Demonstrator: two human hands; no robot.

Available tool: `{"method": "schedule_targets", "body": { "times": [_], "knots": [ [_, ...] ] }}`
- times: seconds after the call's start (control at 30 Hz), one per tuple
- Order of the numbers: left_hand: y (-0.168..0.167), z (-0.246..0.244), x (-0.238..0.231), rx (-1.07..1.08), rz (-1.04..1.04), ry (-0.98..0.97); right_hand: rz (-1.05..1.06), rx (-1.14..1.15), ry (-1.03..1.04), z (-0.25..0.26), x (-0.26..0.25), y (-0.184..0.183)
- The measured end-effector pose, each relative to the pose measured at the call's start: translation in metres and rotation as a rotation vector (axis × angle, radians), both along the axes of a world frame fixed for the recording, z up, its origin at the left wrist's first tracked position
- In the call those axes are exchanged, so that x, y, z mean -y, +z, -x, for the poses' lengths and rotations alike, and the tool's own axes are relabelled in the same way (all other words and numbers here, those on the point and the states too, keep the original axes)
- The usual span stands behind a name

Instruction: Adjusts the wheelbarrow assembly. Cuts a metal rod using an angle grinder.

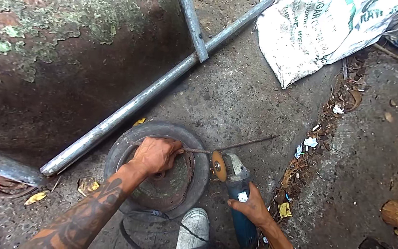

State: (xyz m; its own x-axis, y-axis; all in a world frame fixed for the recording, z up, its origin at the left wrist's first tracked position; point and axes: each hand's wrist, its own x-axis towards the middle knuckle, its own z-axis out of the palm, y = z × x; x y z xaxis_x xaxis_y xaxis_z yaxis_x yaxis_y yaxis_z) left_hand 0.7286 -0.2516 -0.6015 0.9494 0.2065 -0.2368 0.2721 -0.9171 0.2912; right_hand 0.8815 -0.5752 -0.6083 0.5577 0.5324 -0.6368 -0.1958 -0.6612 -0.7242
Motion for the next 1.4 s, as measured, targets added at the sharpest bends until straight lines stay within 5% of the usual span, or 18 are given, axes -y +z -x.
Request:
{"method": "schedule_targets", "body": {
  "times": [1.4],
  "knots": [
    [-0.001, 0.000, 0.002, 0.012, -0.007, 0.006, -0.022, 0.051, 0.014, -0.013, -0.022, 0.007]
  ]
}}
